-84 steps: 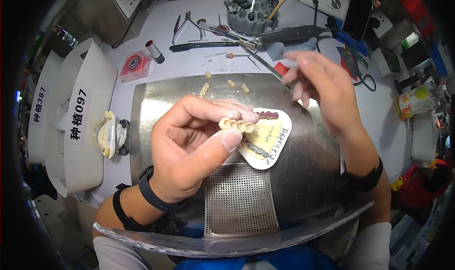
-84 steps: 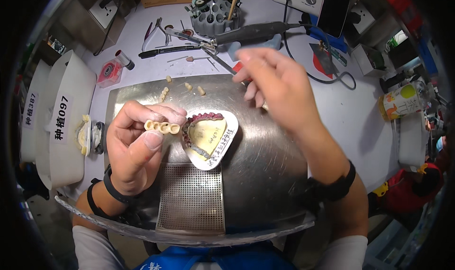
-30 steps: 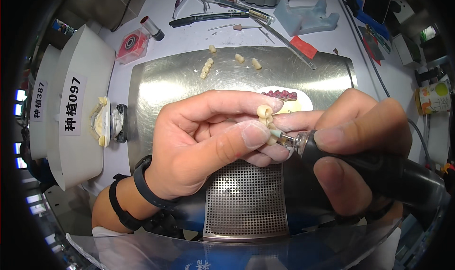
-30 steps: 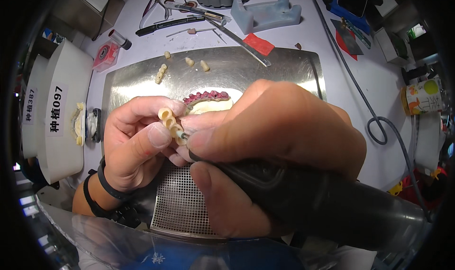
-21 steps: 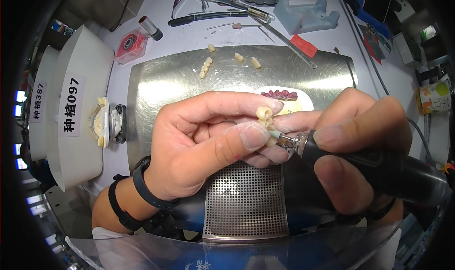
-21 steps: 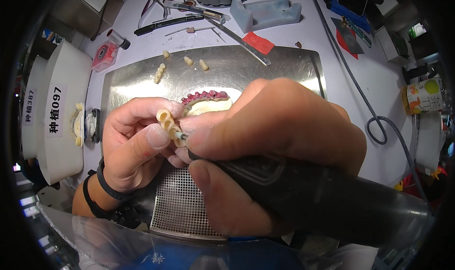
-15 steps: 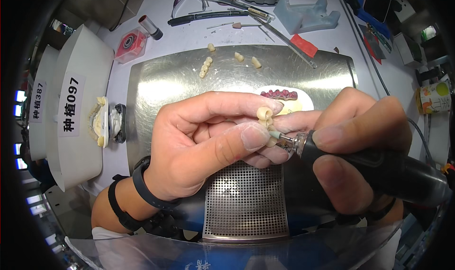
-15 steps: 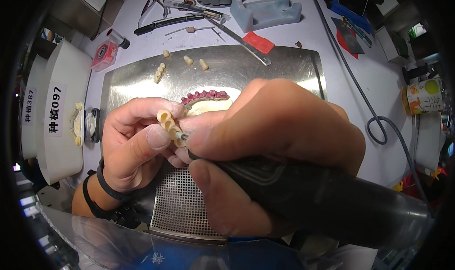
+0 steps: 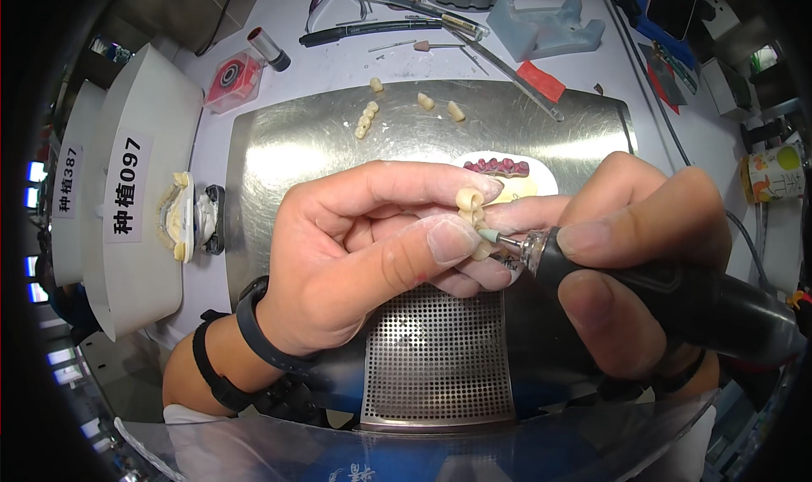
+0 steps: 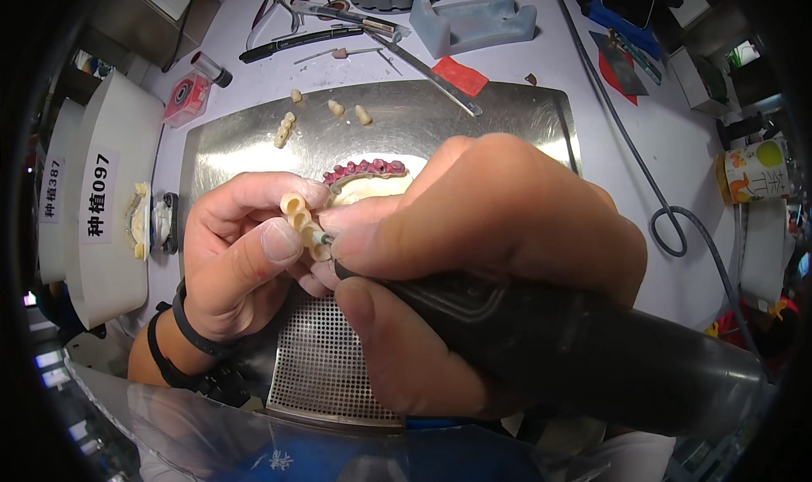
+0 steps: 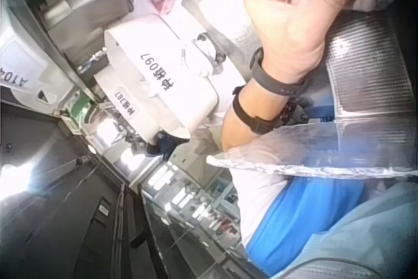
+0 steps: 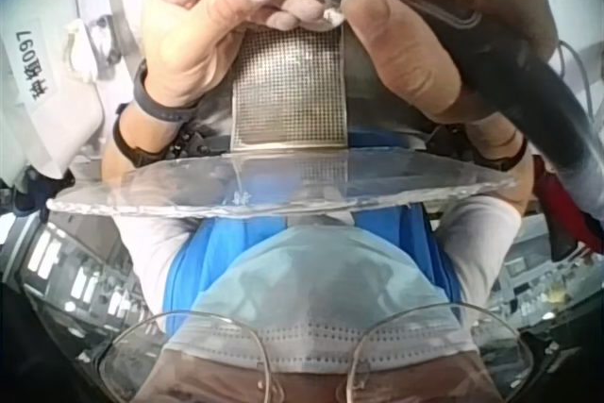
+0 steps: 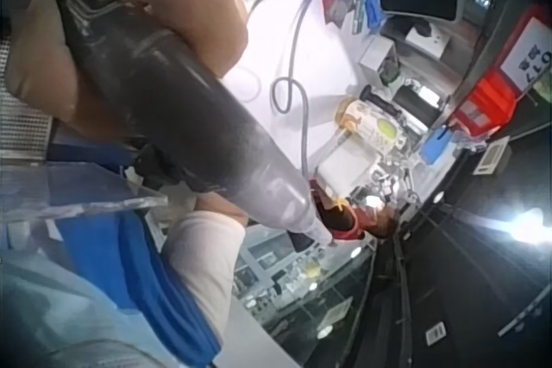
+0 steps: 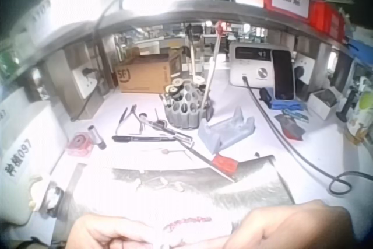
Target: Using a rotary grinding tool to shape and refine a dental bridge prosthetic and fitting it onto a dental model.
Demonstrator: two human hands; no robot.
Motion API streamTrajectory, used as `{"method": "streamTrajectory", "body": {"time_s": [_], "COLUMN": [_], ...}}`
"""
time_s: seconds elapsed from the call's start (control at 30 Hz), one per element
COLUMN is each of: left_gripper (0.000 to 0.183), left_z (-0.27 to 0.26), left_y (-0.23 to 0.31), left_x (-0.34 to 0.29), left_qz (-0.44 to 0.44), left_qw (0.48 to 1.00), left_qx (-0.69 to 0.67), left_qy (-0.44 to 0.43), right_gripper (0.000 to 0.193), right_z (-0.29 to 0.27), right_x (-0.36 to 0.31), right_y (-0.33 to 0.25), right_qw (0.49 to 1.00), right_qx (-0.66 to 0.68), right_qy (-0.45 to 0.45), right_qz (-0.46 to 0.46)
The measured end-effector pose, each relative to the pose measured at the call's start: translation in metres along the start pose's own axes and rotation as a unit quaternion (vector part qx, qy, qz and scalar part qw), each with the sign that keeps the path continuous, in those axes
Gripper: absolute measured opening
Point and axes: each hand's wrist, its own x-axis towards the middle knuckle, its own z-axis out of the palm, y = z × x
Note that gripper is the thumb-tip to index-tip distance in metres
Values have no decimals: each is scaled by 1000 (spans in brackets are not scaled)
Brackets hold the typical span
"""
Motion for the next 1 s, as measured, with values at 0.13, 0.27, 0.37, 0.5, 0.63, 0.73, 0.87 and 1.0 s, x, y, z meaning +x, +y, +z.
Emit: {"method": "streamTrajectory", "body": {"time_s": [0.13, 0.27, 0.37, 0.5, 0.63, 0.73, 0.87, 1.0], "left_gripper": [29, 29, 29, 29, 29, 29, 29, 30], "left_z": [-1, 0, 1, 1, 0, -1, 1, -1], "left_y": [-1, 0, 0, 0, -1, -1, 0, -1], "left_x": [-2, -1, 0, 0, 0, 0, 0, 0], "left_qz": [6, 1, -1, -1, 0, -1, -5, -5], "left_qw": [1000, 1000, 1000, 1000, 1000, 1000, 1000, 1000], "left_qx": [5, 5, 6, 14, 25, 26, 23, 22], "left_qy": [6, -2, -2, 0, 6, 1, 5, 4], "right_gripper": [28, 26, 26, 25, 26, 26, 26, 25], "right_z": [-9, 7, 5, -5, -10, -6, -9, -9], "right_x": [6, -2, 7, 2, 0, -1, 1, 1], "right_y": [4, -2, -7, -8, -6, 3, -5, -3], "right_qw": [997, 999, 999, 997, 991, 994, 991, 990], "right_qx": [-44, -16, 5, -70, -126, -100, -128, -129], "right_qy": [-58, 41, -19, -38, -49, -30, -42, -50], "right_qz": [-29, 1, -26, -4, 3, -18, -16, -4]}}
